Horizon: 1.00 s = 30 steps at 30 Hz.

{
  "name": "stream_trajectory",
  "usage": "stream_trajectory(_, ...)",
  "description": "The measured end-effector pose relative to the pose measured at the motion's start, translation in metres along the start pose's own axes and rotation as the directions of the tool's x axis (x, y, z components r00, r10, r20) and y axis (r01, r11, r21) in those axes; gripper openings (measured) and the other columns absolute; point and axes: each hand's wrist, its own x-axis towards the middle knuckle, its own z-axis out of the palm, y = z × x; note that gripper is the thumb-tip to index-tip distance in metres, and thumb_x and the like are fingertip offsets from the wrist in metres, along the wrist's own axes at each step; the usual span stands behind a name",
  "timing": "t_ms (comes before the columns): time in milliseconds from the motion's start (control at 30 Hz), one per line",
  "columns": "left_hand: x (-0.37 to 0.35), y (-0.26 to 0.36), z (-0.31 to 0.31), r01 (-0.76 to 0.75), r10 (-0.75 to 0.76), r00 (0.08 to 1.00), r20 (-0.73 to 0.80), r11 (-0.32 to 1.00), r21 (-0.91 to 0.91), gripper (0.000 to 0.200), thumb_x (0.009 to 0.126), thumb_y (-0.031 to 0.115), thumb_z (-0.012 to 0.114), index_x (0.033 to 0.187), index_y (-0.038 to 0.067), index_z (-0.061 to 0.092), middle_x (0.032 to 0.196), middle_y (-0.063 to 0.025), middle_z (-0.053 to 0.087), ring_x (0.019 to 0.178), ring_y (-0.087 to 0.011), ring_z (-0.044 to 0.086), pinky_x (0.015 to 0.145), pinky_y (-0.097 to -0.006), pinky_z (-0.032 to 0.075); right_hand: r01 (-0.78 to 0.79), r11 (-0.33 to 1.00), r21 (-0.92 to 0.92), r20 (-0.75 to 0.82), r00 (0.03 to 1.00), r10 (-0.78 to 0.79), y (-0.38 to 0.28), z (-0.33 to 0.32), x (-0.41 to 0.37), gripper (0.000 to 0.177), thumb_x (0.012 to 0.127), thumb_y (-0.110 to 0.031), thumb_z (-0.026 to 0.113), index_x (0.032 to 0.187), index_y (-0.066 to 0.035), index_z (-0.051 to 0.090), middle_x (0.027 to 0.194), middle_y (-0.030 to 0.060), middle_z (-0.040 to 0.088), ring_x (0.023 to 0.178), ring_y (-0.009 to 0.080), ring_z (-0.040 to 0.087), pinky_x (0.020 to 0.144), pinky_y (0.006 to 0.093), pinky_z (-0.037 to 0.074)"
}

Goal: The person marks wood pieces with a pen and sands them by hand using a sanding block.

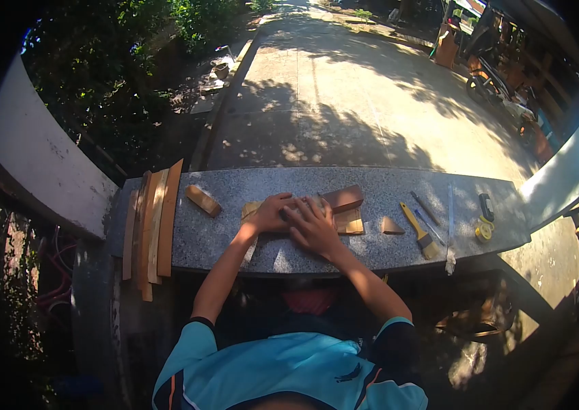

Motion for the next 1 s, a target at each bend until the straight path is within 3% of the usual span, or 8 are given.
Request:
stream_trajectory(133, -0.001, 0.016, -0.009, 0.043, -0.041, 0.998, -0.037, 0.997, 0.058, 0.072, 0.055, 0.043, 0.075, 0.119, 0.017, 0.056, 0.120, -0.0189, 0.053, 0.115, -0.0346, 0.046, 0.098, -0.0446, 0.034, -0.400, 0.913, 0.077, -0.277, 0.872, 0.405, 0.052, 0.015, 0.018, 0.041, 0.081, -0.033, 0.053, 0.120, -0.018, 0.053, 0.123, 0.0121, 0.050, 0.117, 0.0294, 0.043, 0.100, 0.0477, 0.026)
stream_trajectory(333, -0.002, 0.002, -0.010, 0.065, -0.028, 0.996, 0.085, 0.877, -0.477, 0.070, 0.057, 0.039, 0.074, 0.121, 0.022, 0.054, 0.124, -0.0210, 0.048, 0.118, -0.0372, 0.042, 0.099, -0.0434, 0.033, 0.198, 0.969, 0.150, -0.051, 0.980, -0.193, -0.026, 0.011, 0.019, 0.042, 0.080, -0.031, 0.053, 0.121, -0.018, 0.052, 0.124, 0.0135, 0.048, 0.117, 0.0297, 0.042, 0.101, 0.0450, 0.026)
stream_trajectory(467, -0.001, 0.010, -0.007, 0.035, -0.035, 0.999, -0.014, 0.999, 0.029, 0.068, 0.057, 0.033, 0.075, 0.122, 0.024, 0.054, 0.122, -0.0195, 0.050, 0.116, -0.0367, 0.043, 0.098, -0.0431, 0.033, -0.371, 0.925, -0.081, -0.209, 0.914, 0.348, 0.073, 0.015, 0.001, 0.043, 0.082, -0.027, 0.048, 0.123, -0.013, 0.051, 0.125, 0.0159, 0.046, 0.119, 0.0331, 0.038, 0.102, 0.0494, 0.022)
stream_trajectory(567, 0.002, 0.013, -0.010, -0.023, 0.026, 0.998, -0.050, 0.998, 0.065, 0.071, 0.053, 0.040, 0.078, 0.112, 0.005, 0.059, 0.118, -0.0216, 0.053, 0.108, -0.0368, 0.051, 0.092, -0.0402, 0.040, -0.348, 0.916, -0.198, -0.171, 0.933, 0.318, 0.046, 0.006, 0.004, 0.042, 0.083, -0.027, 0.048, 0.123, -0.014, 0.051, 0.127, 0.0161, 0.044, 0.121, 0.0324, 0.036, 0.102, 0.0526, 0.020)
stream_trajectory(667, 0.008, -0.003, -0.011, -0.125, 0.127, 0.990, 0.068, 0.991, -0.042, 0.066, 0.052, 0.035, 0.079, 0.106, 0.002, 0.061, 0.115, -0.0204, 0.055, 0.103, -0.0332, 0.055, 0.088, -0.0381, 0.044, 0.006, 0.999, 0.052, -0.028, 1.000, -0.005, -0.033, 0.023, 0.012, 0.045, 0.082, -0.032, 0.051, 0.126, -0.021, 0.048, 0.129, 0.0120, 0.042, 0.121, 0.0308, 0.036, 0.102, 0.0521, 0.021)
stream_trajectory(767, 0.004, -0.044, 0.016, -0.261, 0.259, 0.964, -0.068, 0.965, -0.019, 0.063, 0.052, 0.032, 0.080, 0.103, 0.001, 0.061, 0.110, -0.0189, 0.057, 0.098, -0.0309, 0.057, 0.084, -0.0361, 0.046, 0.281, 0.952, 0.120, 0.001, 0.959, -0.284, 0.006, 0.011, 0.010, 0.049, 0.081, -0.035, 0.054, 0.127, -0.022, 0.046, 0.129, 0.0111, 0.043, 0.120, 0.0309, 0.038, 0.101, 0.0507, 0.024)
stream_trajectory(900, 0.004, 0.006, -0.007, 0.005, -0.006, 0.998, -0.063, 1.000, -0.022, 0.062, 0.054, 0.033, 0.079, 0.105, 0.002, 0.061, 0.114, -0.0186, 0.055, 0.106, -0.0317, 0.053, 0.089, -0.0367, 0.043, -0.151, 0.980, -0.127, -0.054, 0.988, 0.145, 0.053, 0.000, -0.003, 0.048, 0.082, -0.035, 0.054, 0.127, -0.022, 0.045, 0.130, 0.0108, 0.042, 0.123, 0.0337, 0.034, 0.102, 0.0491, 0.022)
stream_trajectory(1000, 0.011, -0.013, -0.006, -0.078, 0.077, 0.997, -0.031, 0.996, -0.035, 0.062, 0.055, 0.029, 0.079, 0.106, 0.001, 0.059, 0.118, -0.0182, 0.052, 0.107, -0.0312, 0.052, 0.090, -0.0368, 0.042, -0.046, 0.999, 0.018, -0.015, 0.999, 0.046, -0.020, 0.020, -0.003, 0.045, 0.084, -0.035, 0.052, 0.127, -0.021, 0.046, 0.132, 0.0104, 0.040, 0.125, 0.0324, 0.031, 0.104, 0.0488, 0.019)
